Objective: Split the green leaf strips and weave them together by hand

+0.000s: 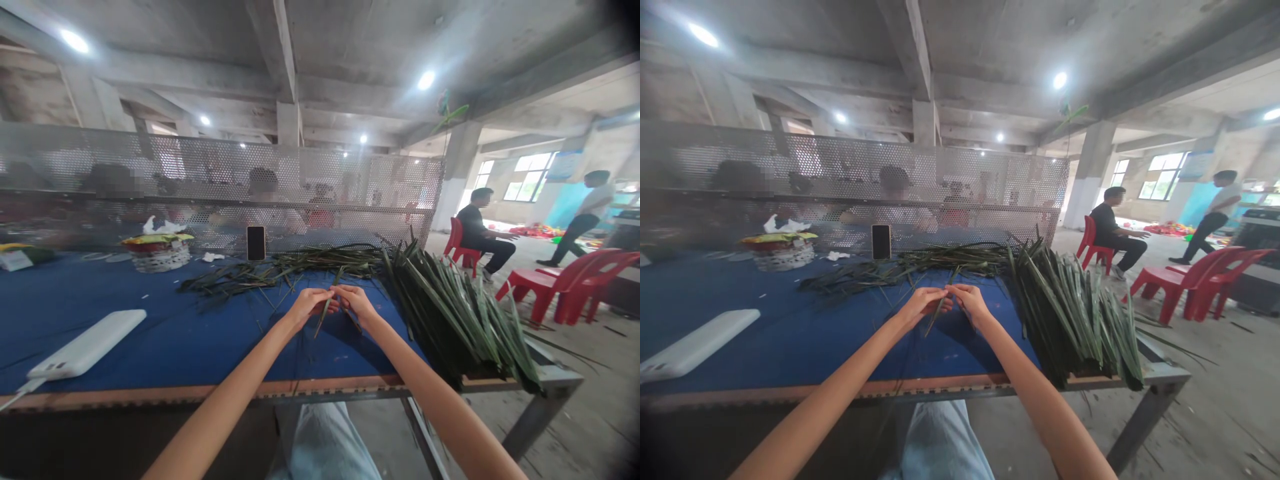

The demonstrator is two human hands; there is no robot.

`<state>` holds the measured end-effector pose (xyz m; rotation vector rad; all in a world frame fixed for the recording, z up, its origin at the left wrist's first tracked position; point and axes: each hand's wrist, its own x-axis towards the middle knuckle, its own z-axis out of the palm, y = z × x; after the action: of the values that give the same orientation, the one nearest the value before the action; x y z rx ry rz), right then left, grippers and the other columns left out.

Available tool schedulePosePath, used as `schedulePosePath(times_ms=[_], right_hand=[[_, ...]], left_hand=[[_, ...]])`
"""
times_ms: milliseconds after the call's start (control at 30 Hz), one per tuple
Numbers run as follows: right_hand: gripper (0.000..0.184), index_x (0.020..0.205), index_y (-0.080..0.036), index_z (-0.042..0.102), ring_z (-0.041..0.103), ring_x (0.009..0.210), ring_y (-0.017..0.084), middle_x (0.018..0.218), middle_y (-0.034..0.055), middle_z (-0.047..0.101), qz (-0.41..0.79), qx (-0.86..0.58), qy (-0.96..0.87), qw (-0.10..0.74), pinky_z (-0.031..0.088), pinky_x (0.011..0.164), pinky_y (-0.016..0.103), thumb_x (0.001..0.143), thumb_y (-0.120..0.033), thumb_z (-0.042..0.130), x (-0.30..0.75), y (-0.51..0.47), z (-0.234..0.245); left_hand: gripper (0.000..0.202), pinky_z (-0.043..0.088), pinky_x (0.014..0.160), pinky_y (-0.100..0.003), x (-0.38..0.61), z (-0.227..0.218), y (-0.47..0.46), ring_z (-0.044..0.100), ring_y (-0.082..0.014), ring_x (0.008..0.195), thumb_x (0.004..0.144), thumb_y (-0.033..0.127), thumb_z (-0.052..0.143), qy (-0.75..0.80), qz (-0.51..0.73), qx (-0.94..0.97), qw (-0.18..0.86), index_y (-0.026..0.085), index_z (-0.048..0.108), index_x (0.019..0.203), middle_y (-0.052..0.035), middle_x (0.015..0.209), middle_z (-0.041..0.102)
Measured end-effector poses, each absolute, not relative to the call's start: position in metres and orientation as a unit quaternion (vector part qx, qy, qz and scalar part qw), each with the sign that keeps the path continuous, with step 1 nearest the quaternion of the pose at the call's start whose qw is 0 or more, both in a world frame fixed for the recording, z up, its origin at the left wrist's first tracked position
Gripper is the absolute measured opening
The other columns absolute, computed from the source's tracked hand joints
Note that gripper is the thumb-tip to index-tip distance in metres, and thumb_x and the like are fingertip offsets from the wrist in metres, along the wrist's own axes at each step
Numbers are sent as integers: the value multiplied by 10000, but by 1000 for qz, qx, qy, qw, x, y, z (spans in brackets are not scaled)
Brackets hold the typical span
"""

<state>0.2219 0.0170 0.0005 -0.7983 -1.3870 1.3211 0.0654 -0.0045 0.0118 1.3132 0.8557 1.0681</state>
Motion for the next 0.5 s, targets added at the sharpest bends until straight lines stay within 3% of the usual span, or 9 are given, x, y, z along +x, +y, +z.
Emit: schedulePosePath(times_ms=[167, 333, 400, 500], right_hand=[[444, 679, -141, 655, 272, 390, 55, 395, -79, 375, 533, -346, -568, 522, 185, 425, 240, 613, -575, 727, 222, 15, 5], [600, 801, -129, 703, 305, 394, 73, 406, -69, 375, 480, -384, -479, 627, 214, 423, 245, 677, -705, 585, 242, 27, 16], [569, 784, -131, 705, 317, 396, 73, 416, -65, 386, 491, -382, -448, 642, 228, 423, 246, 660, -680, 616, 253, 37, 22], [417, 780, -140, 706, 329, 409, 65, 443, -66, 419, 499, -373, -438, 648, 241, 426, 238, 603, -517, 725, 266, 50, 33]], left_hand=[[268, 516, 683, -276, 66, 12, -4, 676, -177, 641, 642, 360, 757, 362, 473, 575, 561, 108, 711, 723, -92, 709, 729], [248, 526, 674, -303, 68, 14, -8, 679, -196, 625, 647, 344, 746, 370, 485, 583, 537, 110, 707, 719, -91, 678, 724], [244, 530, 671, -310, 69, 14, -10, 678, -199, 617, 650, 341, 744, 371, 478, 593, 531, 108, 705, 708, -92, 667, 721], [241, 531, 669, -310, 70, 15, -13, 677, -197, 614, 657, 338, 743, 374, 466, 601, 530, 106, 703, 706, -93, 660, 720]])
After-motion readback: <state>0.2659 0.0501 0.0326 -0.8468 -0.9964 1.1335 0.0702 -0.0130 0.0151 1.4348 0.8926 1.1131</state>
